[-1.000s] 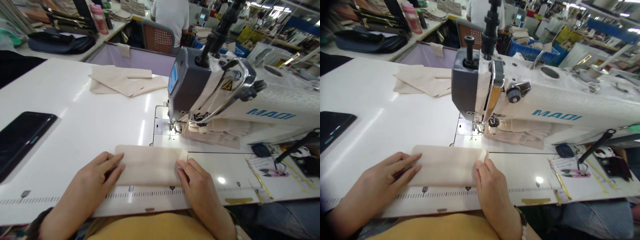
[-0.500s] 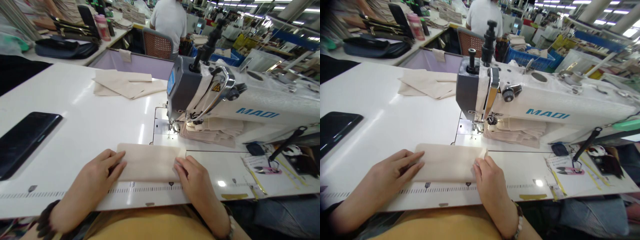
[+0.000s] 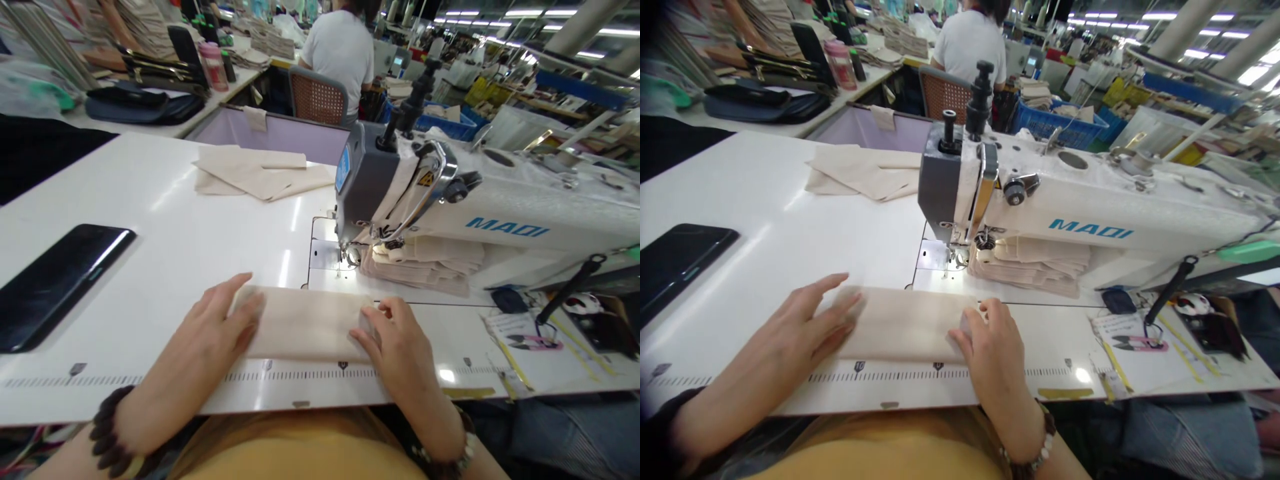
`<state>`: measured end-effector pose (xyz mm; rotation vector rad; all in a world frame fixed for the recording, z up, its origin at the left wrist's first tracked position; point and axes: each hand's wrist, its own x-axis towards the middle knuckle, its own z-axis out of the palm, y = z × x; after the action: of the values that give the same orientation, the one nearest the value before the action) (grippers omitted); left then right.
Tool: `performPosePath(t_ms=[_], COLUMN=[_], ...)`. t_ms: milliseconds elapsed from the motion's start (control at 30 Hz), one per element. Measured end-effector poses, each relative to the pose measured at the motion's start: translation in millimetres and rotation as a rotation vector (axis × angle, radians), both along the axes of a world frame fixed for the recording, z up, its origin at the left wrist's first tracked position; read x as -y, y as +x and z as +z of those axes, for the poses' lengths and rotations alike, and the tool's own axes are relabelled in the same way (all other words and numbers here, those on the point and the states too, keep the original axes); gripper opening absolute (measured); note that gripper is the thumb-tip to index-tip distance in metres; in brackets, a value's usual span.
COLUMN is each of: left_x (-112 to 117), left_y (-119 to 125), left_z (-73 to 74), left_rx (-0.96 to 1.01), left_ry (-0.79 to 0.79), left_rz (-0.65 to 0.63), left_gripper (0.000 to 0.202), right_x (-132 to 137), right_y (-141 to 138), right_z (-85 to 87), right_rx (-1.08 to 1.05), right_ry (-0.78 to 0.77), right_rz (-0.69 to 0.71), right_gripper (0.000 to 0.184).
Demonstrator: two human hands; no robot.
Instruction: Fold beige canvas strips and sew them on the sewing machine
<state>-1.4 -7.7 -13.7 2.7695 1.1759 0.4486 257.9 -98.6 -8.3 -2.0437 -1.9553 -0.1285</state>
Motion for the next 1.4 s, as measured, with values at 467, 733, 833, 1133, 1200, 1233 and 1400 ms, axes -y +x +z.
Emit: performPosePath(t_ms=[467,733,833,1133,1200,1233,1400], left_x=[15,7,4,5,-13,-25,-78], left_y=[56,29,5,17,31,38,83], left_z=[5.8,-17.5,-18.2,11.4,15.1,15.9,18.9], left_rx=[-0.193,-0.184,-0.186,-0.181,-0.205,-0.215,-0.305], left_ry=[-0.074,0.053,0.123,0.007,-0.009,-0.004,0.084], left_rz=[-0.113,-0.068,0.016,-0.337,-0.297,-0.277,-0.274], left_gripper=[0.055,0.075,0.077,0.032,0.028,0.031,0.051], right_x=[-15,-12,-12,-15,-21,-26,-59], right_y=[-31,-29,-28,-4,6,11,27], right_z=[-15.6,-22.1,-20.3,-5.4,-1.3,1.0,8.4], right_rx=[-0.012,0.009,-0.023,-0.14,-0.101,-0.072,0.138], right_ry=[-0.055,-0.078,-0.075,-0.076,-0.086,-0.095,-0.085], right_rz=[0.401,0.37,0.374,0.436,0.502,0.553,0.748], right_gripper=[0.048,0.047,0.045,0.036,0.038,0.038,0.028])
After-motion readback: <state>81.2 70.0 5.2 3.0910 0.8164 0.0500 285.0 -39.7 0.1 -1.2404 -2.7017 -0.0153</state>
